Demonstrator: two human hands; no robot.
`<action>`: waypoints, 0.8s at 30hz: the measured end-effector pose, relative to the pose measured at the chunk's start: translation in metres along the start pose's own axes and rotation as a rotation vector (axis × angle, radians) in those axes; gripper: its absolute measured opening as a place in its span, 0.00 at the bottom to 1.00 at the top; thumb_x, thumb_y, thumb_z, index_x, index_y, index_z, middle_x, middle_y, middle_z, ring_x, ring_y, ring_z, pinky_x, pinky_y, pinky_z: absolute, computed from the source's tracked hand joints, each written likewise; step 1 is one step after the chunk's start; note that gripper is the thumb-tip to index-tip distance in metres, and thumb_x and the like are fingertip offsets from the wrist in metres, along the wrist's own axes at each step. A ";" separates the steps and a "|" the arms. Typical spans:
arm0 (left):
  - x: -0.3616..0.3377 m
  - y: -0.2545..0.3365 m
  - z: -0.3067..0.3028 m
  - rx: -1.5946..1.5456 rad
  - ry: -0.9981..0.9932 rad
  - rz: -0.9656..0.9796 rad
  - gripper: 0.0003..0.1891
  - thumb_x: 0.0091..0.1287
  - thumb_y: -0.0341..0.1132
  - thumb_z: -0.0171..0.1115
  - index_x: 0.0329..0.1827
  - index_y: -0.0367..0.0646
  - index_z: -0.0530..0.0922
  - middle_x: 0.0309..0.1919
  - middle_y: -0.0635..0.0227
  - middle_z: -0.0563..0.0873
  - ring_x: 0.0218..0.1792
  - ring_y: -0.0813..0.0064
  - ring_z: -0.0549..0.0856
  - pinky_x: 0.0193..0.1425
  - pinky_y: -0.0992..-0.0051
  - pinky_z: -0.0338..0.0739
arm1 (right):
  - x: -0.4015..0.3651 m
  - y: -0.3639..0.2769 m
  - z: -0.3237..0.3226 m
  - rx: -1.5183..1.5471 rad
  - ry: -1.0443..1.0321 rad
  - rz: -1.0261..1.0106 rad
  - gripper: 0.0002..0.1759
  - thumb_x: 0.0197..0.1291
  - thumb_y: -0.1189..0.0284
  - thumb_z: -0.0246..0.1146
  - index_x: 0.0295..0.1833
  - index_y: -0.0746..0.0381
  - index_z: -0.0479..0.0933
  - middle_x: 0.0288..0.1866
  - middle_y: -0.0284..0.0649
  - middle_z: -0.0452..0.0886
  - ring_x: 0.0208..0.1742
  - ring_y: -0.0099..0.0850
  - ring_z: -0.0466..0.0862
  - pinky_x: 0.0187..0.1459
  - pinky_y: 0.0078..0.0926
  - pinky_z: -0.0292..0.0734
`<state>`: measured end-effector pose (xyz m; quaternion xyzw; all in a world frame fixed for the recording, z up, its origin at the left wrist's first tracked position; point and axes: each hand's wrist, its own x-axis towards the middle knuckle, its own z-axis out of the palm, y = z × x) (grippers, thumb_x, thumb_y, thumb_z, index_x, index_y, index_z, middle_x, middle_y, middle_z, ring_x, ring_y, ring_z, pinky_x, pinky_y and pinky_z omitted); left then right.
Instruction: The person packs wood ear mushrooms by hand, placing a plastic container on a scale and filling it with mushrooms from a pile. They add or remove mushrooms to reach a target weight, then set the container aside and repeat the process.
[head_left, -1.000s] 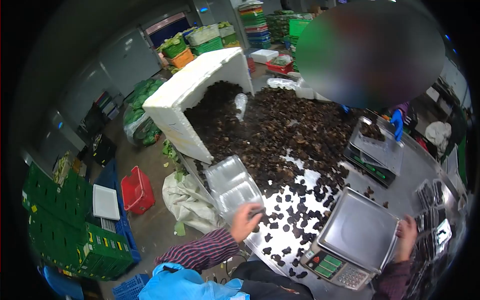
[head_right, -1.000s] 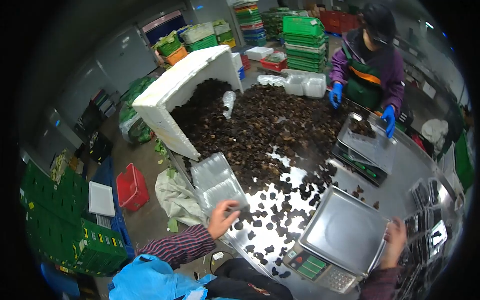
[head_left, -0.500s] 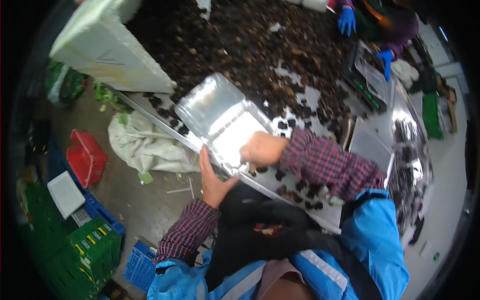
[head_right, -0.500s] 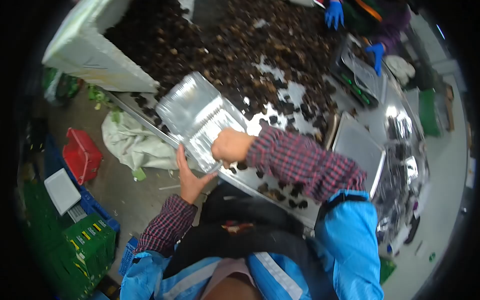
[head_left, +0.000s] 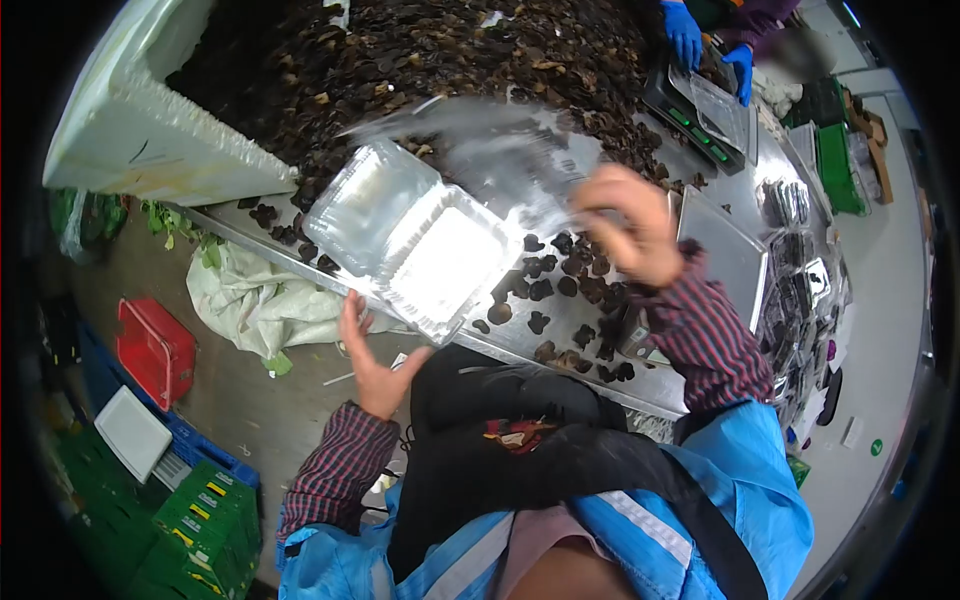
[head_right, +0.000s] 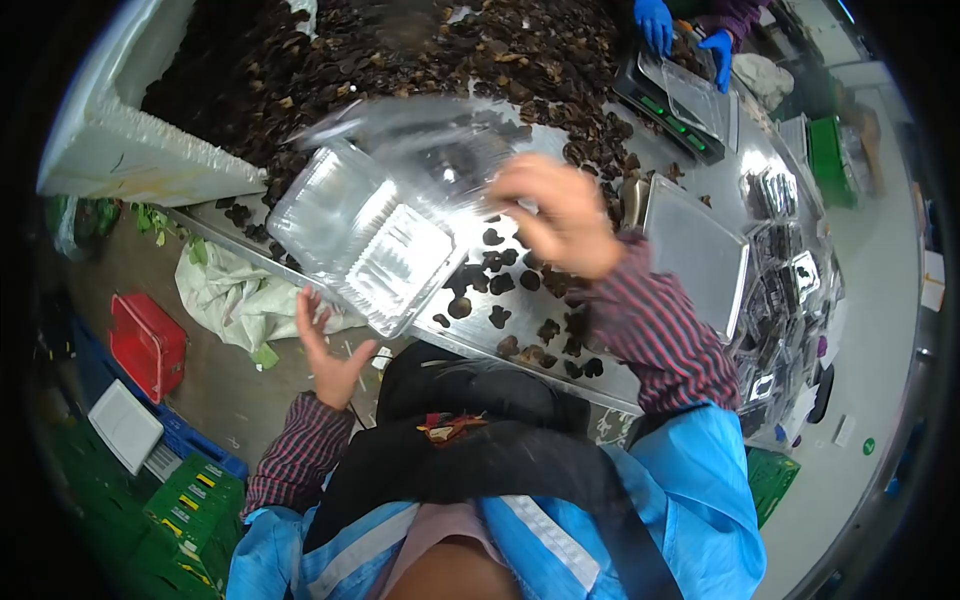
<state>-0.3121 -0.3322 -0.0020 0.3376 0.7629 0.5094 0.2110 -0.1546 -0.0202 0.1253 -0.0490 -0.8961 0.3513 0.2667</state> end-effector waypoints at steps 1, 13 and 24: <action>0.006 0.001 -0.009 0.010 0.017 0.084 0.56 0.49 0.32 0.78 0.77 0.39 0.47 0.73 0.53 0.58 0.71 0.56 0.63 0.70 0.58 0.62 | -0.016 -0.001 -0.028 -0.113 0.073 0.011 0.14 0.44 0.85 0.63 0.41 0.65 0.78 0.36 0.45 0.81 0.38 0.42 0.82 0.42 0.36 0.77; 0.249 0.069 0.036 0.380 -0.480 0.477 0.24 0.58 0.29 0.68 0.59 0.40 0.75 0.58 0.59 0.77 0.60 0.57 0.77 0.64 0.65 0.71 | -0.291 0.023 -0.107 -0.786 0.137 0.791 0.10 0.57 0.78 0.64 0.45 0.66 0.76 0.42 0.47 0.79 0.47 0.45 0.79 0.49 0.35 0.74; 0.399 0.036 0.161 0.615 -0.582 0.447 0.47 0.50 0.36 0.77 0.73 0.47 0.60 0.72 0.53 0.62 0.69 0.47 0.65 0.70 0.57 0.67 | -0.071 0.148 -0.098 -0.378 -0.027 0.765 0.37 0.50 0.70 0.72 0.67 0.61 0.66 0.65 0.48 0.68 0.66 0.47 0.71 0.66 0.38 0.67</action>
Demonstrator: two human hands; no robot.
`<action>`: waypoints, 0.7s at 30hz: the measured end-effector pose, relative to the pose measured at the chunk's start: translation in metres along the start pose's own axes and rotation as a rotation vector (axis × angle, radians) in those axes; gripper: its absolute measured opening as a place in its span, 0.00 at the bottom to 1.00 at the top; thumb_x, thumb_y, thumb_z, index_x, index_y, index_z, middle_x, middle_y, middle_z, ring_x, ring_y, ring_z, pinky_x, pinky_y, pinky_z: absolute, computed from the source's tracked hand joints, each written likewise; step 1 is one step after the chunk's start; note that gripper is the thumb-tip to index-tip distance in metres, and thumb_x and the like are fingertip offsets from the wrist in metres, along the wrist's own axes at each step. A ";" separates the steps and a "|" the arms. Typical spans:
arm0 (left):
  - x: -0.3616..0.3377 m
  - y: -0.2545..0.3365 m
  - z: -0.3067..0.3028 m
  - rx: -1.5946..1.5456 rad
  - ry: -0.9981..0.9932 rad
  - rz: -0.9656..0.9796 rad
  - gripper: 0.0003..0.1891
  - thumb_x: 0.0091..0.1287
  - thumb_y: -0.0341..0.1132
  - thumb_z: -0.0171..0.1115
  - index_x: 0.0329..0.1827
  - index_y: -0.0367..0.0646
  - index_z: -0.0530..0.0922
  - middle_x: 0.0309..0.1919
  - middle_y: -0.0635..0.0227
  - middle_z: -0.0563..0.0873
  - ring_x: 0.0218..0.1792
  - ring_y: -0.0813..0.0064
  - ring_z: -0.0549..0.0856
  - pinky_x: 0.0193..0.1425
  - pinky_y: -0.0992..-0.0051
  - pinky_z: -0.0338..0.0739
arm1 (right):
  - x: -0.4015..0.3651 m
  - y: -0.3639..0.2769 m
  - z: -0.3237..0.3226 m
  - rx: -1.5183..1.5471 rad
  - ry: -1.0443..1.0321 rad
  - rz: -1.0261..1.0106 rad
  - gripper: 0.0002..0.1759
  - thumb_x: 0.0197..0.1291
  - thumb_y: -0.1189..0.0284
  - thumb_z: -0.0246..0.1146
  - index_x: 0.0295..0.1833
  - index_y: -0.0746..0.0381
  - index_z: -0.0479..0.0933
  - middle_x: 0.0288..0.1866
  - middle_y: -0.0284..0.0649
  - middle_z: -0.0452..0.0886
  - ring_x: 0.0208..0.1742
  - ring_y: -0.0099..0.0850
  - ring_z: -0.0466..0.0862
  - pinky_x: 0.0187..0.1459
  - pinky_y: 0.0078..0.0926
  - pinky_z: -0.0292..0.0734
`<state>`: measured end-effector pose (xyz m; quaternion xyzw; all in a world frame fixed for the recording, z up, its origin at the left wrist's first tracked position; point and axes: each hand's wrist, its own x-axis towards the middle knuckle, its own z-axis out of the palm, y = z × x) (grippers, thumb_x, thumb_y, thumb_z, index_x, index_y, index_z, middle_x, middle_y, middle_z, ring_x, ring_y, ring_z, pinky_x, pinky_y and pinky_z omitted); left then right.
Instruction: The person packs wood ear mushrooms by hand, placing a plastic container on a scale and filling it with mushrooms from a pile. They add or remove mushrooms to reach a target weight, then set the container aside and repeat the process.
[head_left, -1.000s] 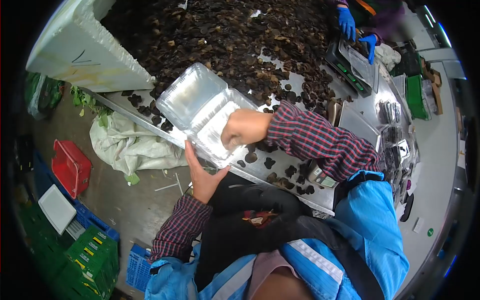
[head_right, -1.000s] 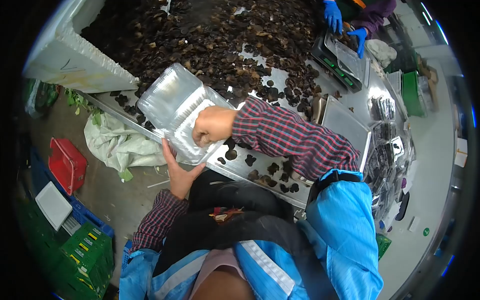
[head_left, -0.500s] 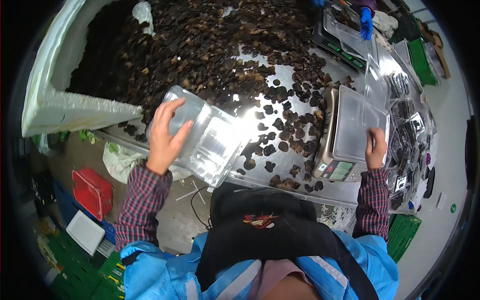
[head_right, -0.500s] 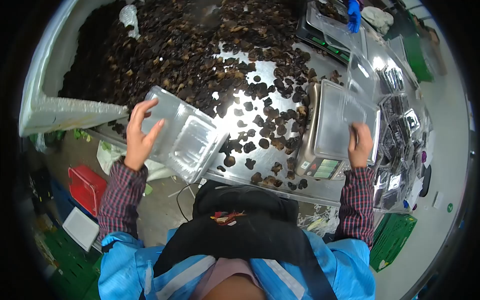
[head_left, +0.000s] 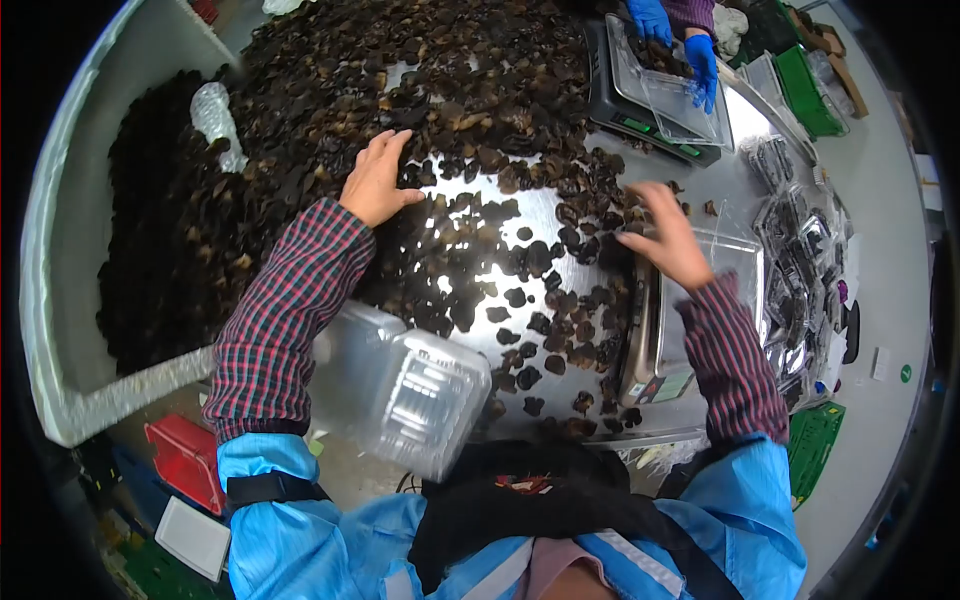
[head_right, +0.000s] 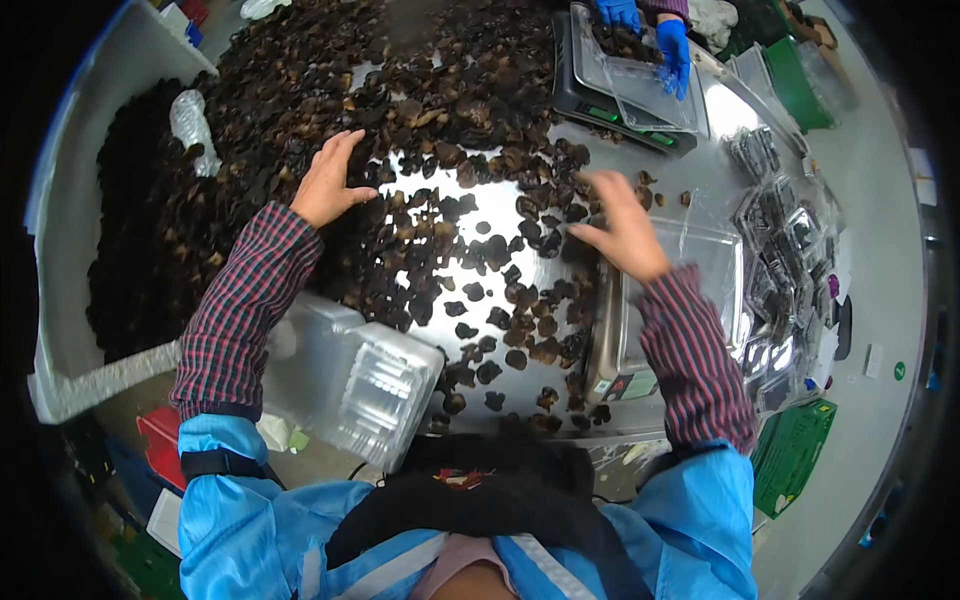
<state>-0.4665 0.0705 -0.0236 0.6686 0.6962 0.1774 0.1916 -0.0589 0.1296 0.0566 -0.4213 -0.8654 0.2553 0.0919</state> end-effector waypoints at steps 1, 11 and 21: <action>0.016 -0.001 0.005 0.001 -0.032 -0.011 0.50 0.49 0.38 0.79 0.75 0.48 0.58 0.73 0.51 0.60 0.70 0.45 0.64 0.70 0.56 0.67 | 0.031 0.013 0.015 -0.019 -0.024 -0.008 0.40 0.49 0.69 0.73 0.68 0.61 0.64 0.66 0.50 0.67 0.67 0.48 0.70 0.67 0.38 0.67; 0.124 0.022 0.068 -0.011 -0.128 0.016 0.64 0.37 0.43 0.85 0.79 0.62 0.50 0.73 0.50 0.59 0.69 0.43 0.62 0.71 0.52 0.66 | 0.205 0.030 0.114 -0.127 -0.131 0.246 0.65 0.27 0.64 0.84 0.75 0.53 0.55 0.62 0.56 0.68 0.64 0.56 0.68 0.67 0.46 0.66; 0.083 0.066 0.076 -0.087 -0.114 0.051 0.36 0.45 0.30 0.74 0.62 0.47 0.70 0.52 0.53 0.80 0.53 0.50 0.80 0.56 0.59 0.77 | 0.153 -0.016 0.144 0.290 0.066 0.198 0.41 0.32 0.76 0.74 0.59 0.65 0.68 0.54 0.53 0.79 0.58 0.47 0.79 0.59 0.35 0.73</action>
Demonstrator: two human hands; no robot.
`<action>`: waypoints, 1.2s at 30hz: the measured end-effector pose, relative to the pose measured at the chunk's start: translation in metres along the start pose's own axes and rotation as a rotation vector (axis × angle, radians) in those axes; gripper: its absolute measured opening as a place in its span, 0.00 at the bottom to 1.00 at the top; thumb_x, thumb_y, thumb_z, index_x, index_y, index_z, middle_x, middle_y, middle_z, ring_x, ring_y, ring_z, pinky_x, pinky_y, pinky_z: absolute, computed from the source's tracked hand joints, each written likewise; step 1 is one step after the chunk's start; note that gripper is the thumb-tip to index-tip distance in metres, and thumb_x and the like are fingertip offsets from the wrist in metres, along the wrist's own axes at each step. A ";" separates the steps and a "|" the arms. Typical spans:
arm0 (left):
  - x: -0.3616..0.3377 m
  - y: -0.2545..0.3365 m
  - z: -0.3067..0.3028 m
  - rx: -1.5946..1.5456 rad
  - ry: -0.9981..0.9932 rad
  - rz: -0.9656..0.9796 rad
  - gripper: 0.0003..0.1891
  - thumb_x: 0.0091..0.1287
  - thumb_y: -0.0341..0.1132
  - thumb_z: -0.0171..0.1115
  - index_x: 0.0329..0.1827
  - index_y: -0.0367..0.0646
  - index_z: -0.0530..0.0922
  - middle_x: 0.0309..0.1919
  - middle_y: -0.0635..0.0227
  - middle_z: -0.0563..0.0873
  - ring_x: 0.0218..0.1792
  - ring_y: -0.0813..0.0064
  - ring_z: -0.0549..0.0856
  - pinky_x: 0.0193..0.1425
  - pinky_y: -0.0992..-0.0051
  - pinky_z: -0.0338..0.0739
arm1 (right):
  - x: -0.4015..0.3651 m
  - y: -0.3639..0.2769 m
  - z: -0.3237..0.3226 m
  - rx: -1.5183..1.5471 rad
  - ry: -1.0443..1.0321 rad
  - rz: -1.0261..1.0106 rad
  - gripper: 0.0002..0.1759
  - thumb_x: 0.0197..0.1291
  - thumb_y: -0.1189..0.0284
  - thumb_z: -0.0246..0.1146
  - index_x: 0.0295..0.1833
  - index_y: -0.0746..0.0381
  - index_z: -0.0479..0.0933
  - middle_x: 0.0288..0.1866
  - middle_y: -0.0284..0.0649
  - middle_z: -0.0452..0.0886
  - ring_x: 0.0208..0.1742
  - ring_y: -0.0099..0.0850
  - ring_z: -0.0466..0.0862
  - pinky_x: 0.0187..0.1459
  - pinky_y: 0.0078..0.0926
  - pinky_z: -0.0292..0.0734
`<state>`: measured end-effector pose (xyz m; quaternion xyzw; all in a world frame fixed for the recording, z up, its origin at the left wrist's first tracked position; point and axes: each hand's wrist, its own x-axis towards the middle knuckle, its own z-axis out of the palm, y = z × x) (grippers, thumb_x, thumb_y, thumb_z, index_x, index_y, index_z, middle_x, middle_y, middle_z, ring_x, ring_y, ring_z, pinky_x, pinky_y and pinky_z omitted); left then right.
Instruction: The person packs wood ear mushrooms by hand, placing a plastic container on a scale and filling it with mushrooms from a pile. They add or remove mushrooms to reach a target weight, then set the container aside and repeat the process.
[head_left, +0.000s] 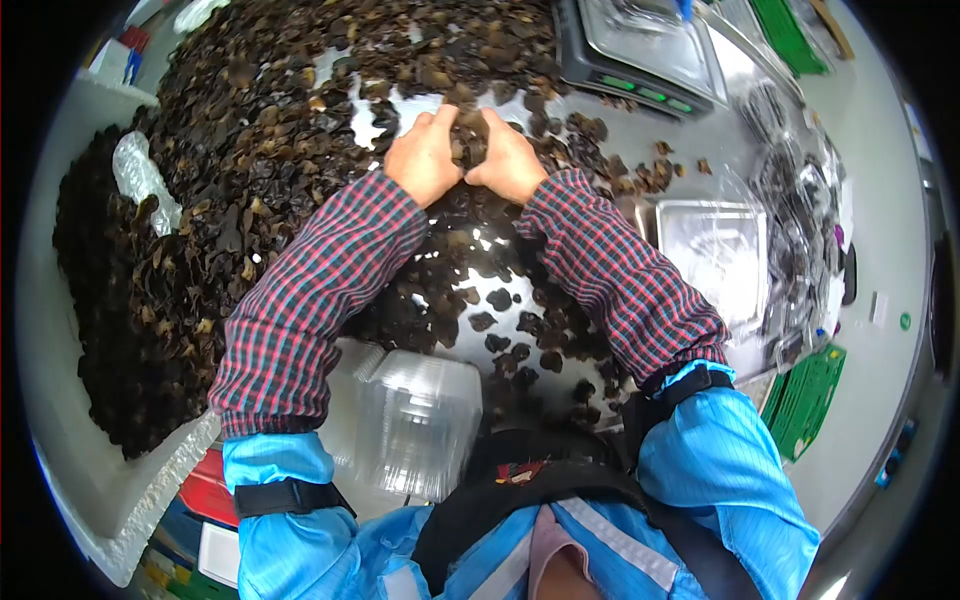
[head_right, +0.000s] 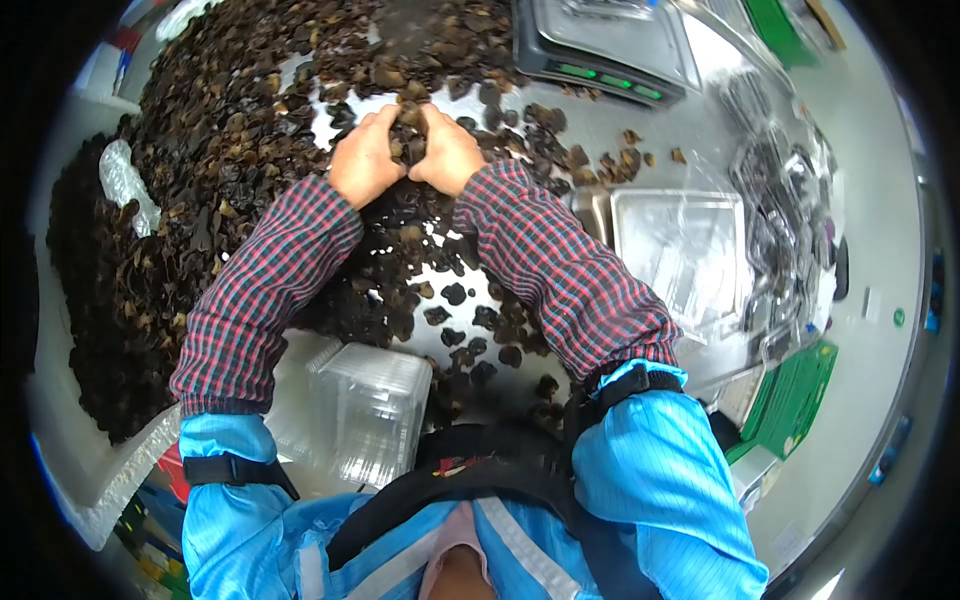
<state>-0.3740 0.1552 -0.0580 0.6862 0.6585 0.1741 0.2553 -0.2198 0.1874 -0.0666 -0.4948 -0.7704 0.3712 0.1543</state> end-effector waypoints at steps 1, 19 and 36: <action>-0.005 0.012 -0.006 -0.003 0.035 0.010 0.33 0.46 0.29 0.72 0.59 0.44 0.72 0.49 0.52 0.81 0.52 0.50 0.81 0.55 0.58 0.77 | -0.010 -0.008 -0.009 0.013 0.043 -0.022 0.40 0.33 0.76 0.74 0.58 0.66 0.68 0.54 0.53 0.79 0.57 0.47 0.79 0.59 0.36 0.74; -0.085 0.351 0.126 -0.266 -0.123 0.521 0.38 0.44 0.27 0.74 0.62 0.43 0.68 0.51 0.52 0.77 0.54 0.46 0.78 0.59 0.59 0.75 | -0.327 0.108 -0.243 0.020 0.398 0.112 0.36 0.35 0.77 0.72 0.56 0.61 0.70 0.47 0.49 0.78 0.52 0.48 0.79 0.55 0.39 0.75; -0.103 0.378 0.163 -0.040 -0.020 0.456 0.53 0.38 0.38 0.84 0.71 0.43 0.63 0.70 0.45 0.61 0.69 0.44 0.62 0.73 0.55 0.62 | -0.359 0.200 -0.259 -0.114 0.516 -0.269 0.14 0.48 0.76 0.69 0.44 0.59 0.83 0.40 0.39 0.81 0.44 0.36 0.83 0.48 0.31 0.77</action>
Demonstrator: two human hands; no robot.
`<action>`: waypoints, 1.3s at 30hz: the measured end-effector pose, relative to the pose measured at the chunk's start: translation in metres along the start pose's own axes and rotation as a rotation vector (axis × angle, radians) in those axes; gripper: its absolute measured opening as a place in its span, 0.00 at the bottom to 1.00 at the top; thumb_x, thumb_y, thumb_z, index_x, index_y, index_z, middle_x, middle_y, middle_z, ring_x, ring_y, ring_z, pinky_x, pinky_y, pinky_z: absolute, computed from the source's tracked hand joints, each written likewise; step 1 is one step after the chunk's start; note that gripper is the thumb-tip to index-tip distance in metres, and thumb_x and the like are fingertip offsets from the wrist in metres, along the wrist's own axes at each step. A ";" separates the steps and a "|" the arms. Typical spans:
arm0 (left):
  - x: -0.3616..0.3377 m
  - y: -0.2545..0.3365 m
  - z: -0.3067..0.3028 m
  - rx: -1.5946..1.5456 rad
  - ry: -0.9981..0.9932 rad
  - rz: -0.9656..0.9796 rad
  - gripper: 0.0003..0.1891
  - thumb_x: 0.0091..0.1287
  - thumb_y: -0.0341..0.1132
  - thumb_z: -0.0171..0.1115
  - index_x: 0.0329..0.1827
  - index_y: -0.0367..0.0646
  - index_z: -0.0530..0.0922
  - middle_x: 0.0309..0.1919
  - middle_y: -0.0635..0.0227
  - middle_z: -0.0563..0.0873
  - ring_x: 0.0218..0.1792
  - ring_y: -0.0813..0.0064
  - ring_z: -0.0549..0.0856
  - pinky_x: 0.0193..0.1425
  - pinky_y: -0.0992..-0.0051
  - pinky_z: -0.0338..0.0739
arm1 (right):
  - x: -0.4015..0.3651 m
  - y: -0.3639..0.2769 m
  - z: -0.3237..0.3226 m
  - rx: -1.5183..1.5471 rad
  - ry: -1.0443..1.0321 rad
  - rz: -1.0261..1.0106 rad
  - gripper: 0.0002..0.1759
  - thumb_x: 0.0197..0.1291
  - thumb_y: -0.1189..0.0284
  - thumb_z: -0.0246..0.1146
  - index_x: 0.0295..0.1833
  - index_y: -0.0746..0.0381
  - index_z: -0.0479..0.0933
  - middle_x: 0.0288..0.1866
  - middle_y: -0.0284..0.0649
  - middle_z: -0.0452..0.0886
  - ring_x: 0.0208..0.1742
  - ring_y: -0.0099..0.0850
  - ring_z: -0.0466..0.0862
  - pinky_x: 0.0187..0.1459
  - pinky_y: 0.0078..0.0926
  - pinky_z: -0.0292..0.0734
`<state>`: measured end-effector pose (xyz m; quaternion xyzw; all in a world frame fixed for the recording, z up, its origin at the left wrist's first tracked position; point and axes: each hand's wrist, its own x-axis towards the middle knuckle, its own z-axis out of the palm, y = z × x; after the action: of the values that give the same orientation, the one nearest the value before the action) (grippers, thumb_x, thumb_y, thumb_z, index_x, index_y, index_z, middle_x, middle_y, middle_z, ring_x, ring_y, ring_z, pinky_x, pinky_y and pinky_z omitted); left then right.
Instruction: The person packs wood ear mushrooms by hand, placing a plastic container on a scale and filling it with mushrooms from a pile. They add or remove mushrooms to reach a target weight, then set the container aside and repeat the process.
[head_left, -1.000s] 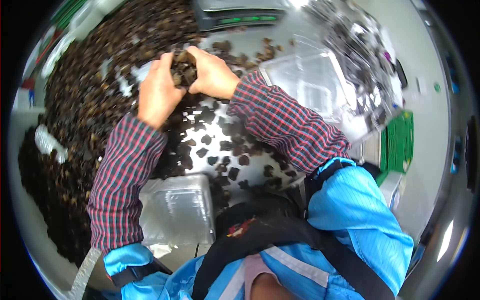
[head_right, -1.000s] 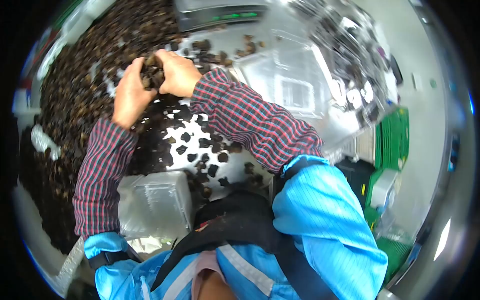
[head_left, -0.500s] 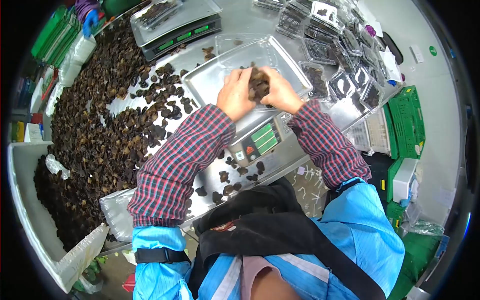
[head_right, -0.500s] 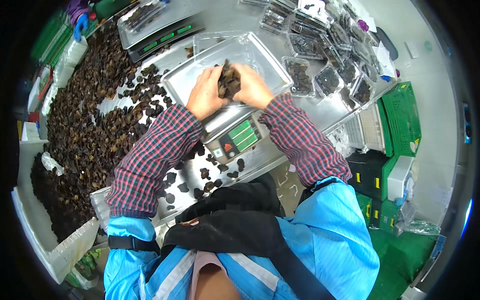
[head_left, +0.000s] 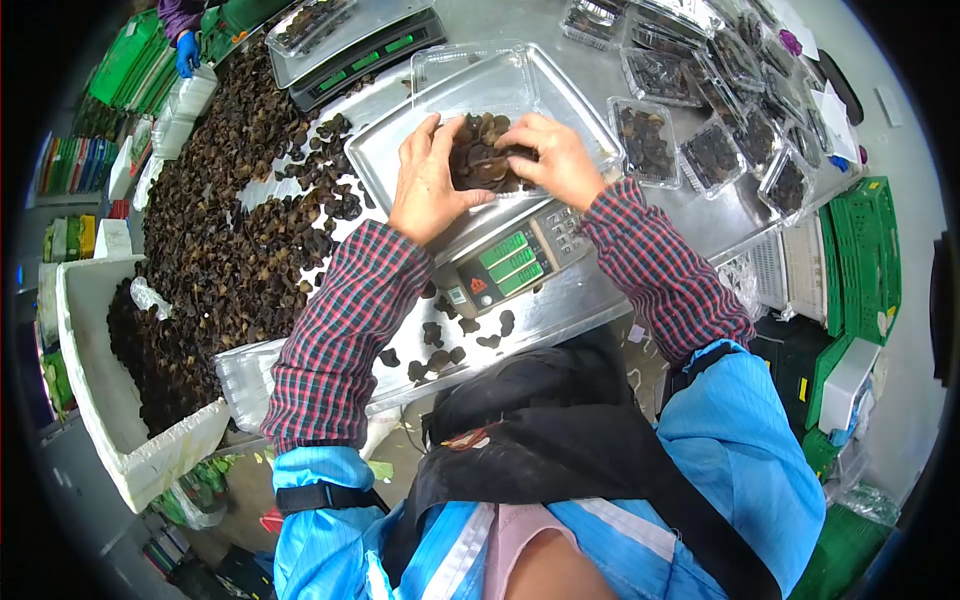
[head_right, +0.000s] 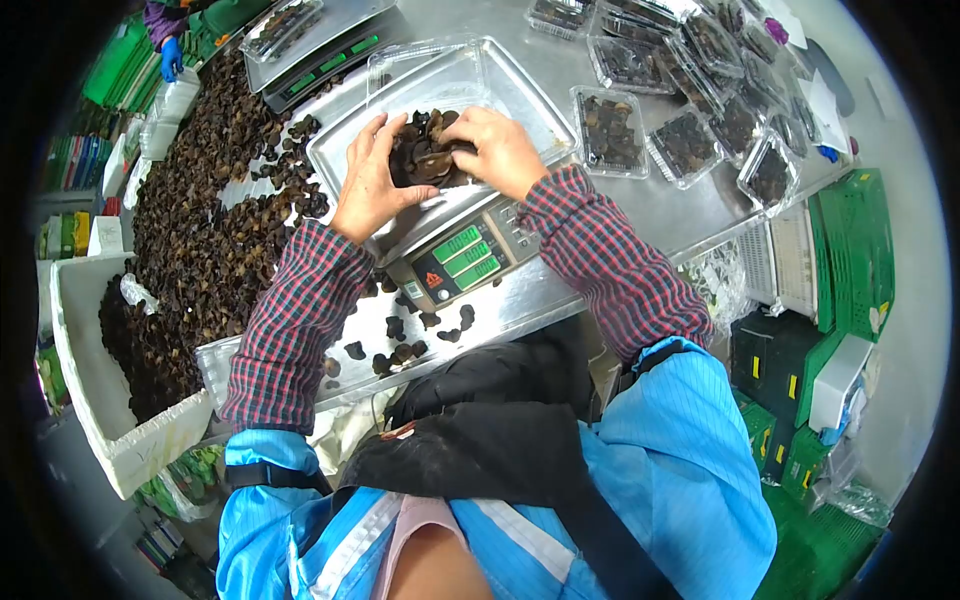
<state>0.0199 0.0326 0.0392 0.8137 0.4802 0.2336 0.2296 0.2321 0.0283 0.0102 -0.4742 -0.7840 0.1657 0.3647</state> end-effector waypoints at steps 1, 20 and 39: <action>-0.003 -0.002 -0.002 -0.005 -0.004 0.009 0.53 0.38 0.38 0.84 0.71 0.43 0.63 0.70 0.45 0.61 0.69 0.44 0.62 0.73 0.55 0.62 | -0.001 0.000 0.001 0.119 0.004 0.104 0.13 0.49 0.77 0.69 0.43 0.60 0.84 0.39 0.38 0.81 0.42 0.32 0.83 0.45 0.27 0.77; -0.237 -0.105 -0.055 -1.518 -0.130 -1.141 0.17 0.71 0.45 0.59 0.57 0.46 0.77 0.42 0.68 0.86 0.37 0.75 0.86 0.31 0.77 0.83 | -0.084 -0.199 0.116 0.334 -0.374 -0.198 0.34 0.47 0.66 0.71 0.62 0.58 0.70 0.56 0.41 0.70 0.58 0.40 0.72 0.56 0.39 0.73; -0.255 -0.120 -0.056 0.304 -0.049 -0.239 0.33 0.52 0.38 0.76 0.62 0.42 0.75 0.63 0.54 0.73 0.64 0.53 0.69 0.67 0.60 0.68 | -0.076 -0.103 0.031 -0.433 0.040 0.436 0.18 0.59 0.57 0.65 0.43 0.62 0.83 0.35 0.44 0.85 0.33 0.44 0.85 0.38 0.41 0.80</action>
<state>-0.2040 -0.1339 -0.0294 0.7816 0.5975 0.1096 0.1415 0.1672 -0.0857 0.0195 -0.7009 -0.6736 0.0597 0.2266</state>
